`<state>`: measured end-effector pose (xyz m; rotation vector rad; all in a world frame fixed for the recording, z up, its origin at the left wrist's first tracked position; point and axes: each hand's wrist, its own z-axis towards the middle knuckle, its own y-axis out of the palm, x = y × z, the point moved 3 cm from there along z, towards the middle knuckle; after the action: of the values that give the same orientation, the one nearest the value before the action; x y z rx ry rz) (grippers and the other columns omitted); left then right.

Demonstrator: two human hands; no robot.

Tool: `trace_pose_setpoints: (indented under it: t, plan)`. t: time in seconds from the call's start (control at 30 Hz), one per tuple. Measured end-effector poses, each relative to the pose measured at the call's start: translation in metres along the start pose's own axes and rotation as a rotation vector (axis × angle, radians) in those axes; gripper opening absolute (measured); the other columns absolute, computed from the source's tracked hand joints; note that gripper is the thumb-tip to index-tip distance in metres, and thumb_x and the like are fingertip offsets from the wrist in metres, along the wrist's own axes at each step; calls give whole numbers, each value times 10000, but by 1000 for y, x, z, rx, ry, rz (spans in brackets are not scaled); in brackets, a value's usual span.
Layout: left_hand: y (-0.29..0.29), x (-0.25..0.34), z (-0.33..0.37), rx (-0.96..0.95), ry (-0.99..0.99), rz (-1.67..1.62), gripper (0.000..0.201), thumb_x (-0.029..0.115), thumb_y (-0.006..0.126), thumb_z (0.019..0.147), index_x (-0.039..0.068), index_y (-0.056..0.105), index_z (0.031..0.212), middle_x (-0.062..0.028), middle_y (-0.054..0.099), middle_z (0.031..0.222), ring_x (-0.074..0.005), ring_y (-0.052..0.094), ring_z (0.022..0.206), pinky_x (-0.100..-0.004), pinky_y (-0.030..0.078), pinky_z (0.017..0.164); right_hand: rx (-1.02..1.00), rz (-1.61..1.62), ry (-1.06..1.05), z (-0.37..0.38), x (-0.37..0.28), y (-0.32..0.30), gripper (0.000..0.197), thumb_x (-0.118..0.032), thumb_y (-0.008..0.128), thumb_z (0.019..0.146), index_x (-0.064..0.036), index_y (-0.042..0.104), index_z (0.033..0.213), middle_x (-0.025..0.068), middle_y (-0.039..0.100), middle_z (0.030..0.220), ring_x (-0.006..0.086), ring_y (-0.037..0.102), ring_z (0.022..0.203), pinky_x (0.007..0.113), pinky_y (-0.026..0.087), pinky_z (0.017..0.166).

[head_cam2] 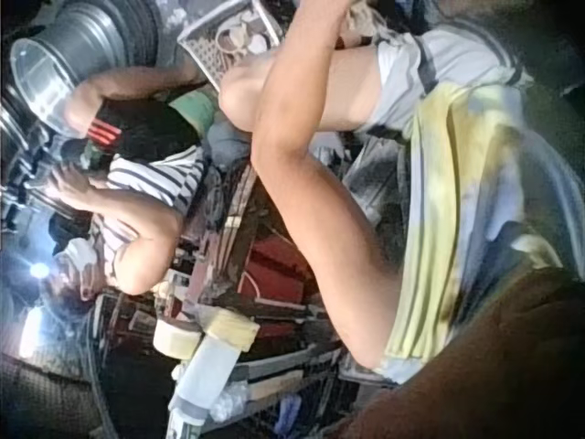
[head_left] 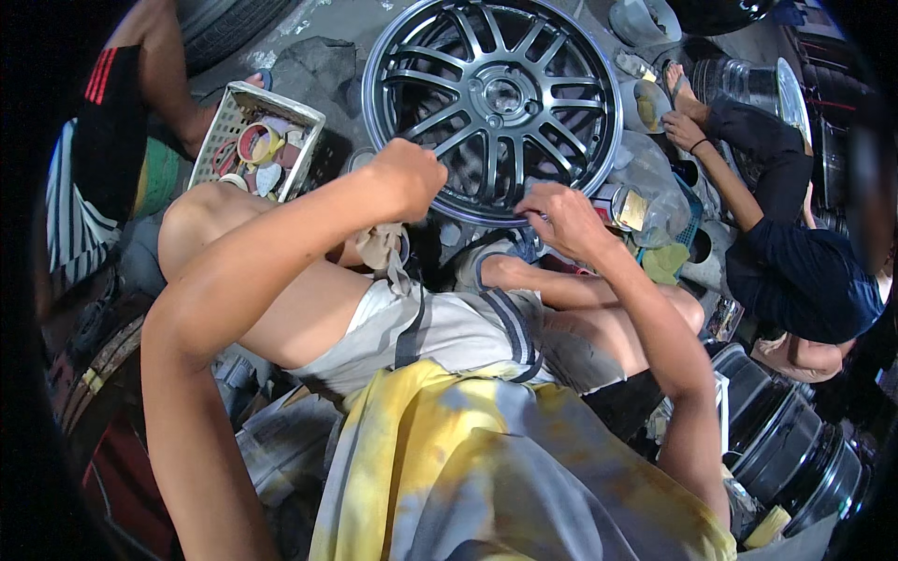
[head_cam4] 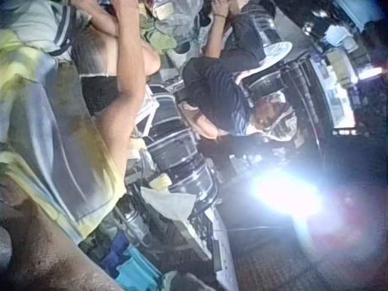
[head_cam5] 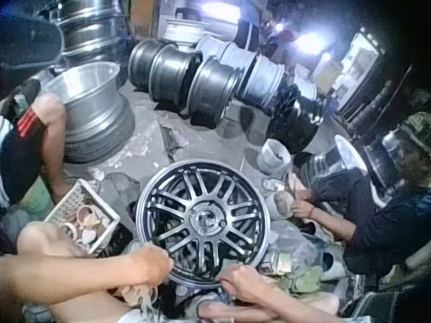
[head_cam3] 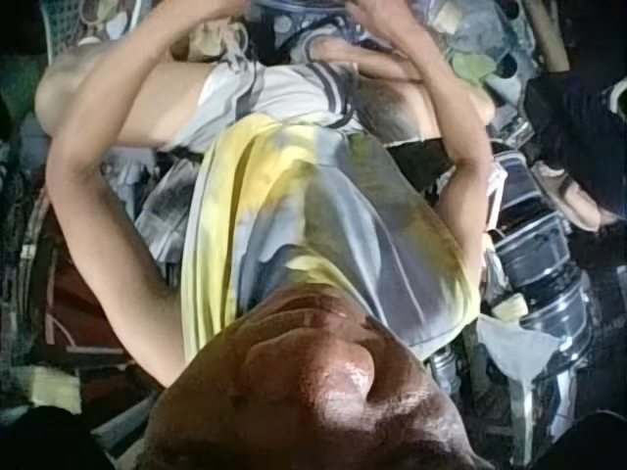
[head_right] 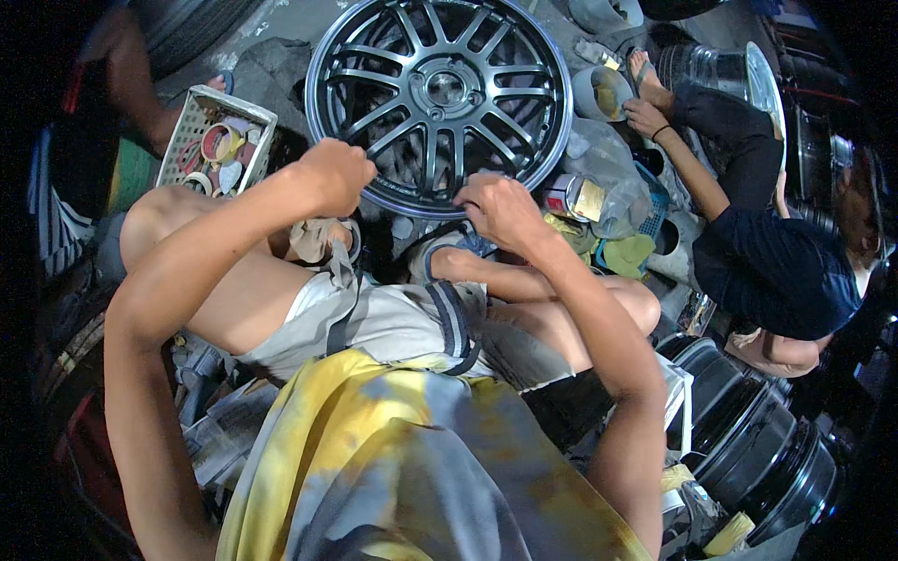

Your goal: The person sits on the floor and wipes a car wheel rim with a cloth. They clean the outer edge and the spokes of the rim, rotating it to reach different areas.

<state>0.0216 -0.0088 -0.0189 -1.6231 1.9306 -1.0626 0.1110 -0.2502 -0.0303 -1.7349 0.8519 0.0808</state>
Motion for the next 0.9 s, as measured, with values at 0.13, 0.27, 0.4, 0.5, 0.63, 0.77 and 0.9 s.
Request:
trace_pose_setpoints:
  t: [0.13, 0.27, 0.4, 0.5, 0.63, 0.77, 0.9]
  plan:
    - [-9, -48, -1, 230, -206, -319, 336, 329, 740, 891, 8, 790, 976, -237, 766, 985, -403, 747, 992, -481, 595, 909, 473, 433, 189, 4, 53, -19, 219, -145, 679, 931, -16, 775, 1079, 145, 758, 852, 167, 708, 779, 344, 554, 717]
    - [23, -90, -11, 150, -456, -542, 617, 559, 712, 947, -54, 778, 922, -262, 765, 935, -400, 758, 945, -469, 585, 886, 684, 446, 533, 32, 122, -35, 368, -314, 591, 980, 19, 727, 1053, 159, 716, 834, 227, 669, 803, 376, 522, 767]
    - [77, -59, 3, 262, -584, -1375, 557, 449, 770, 946, -101, 756, 1031, -176, 768, 937, -253, 728, 834, -402, 564, 819, 564, 437, 428, 61, 130, -6, 425, -347, 457, 1028, 41, 630, 1033, 207, 670, 957, 286, 657, 876, 435, 537, 829]
    - [96, -55, 17, 170, -789, -1452, 469, 350, 798, 926, -106, 752, 1031, -170, 771, 945, -245, 730, 825, -398, 567, 778, 658, 663, 414, 50, 121, 6, 427, -337, 418, 1043, 27, 612, 936, 102, 570, 843, 214, 610, 817, 393, 577, 783]
    - [90, -92, 22, 326, -821, -1304, 513, 336, 808, 879, -107, 743, 1128, -260, 760, 1122, -340, 749, 1000, -438, 572, 902, 712, 1093, 656, 42, 101, 32, 399, -317, 434, 1022, 7, 638, 911, 114, 638, 868, 209, 630, 787, 392, 538, 776]
    - [39, -170, 48, 594, -747, -1057, 490, 421, 811, 855, 57, 783, 1181, -225, 772, 1142, -334, 754, 1061, -437, 574, 915, 653, 1307, 737, 29, 38, 89, 276, -256, 560, 931, -15, 685, 980, 125, 715, 966, 213, 661, 874, 345, 499, 846]
    - [-5, -195, 66, 654, -489, -622, 521, 477, 801, 864, 19, 777, 1112, -216, 780, 1070, -350, 753, 1050, -450, 573, 923, 530, 1540, 590, 55, -27, 102, 300, -256, 551, 1003, 15, 677, 981, 26, 641, 912, 144, 537, 900, 319, 435, 838]
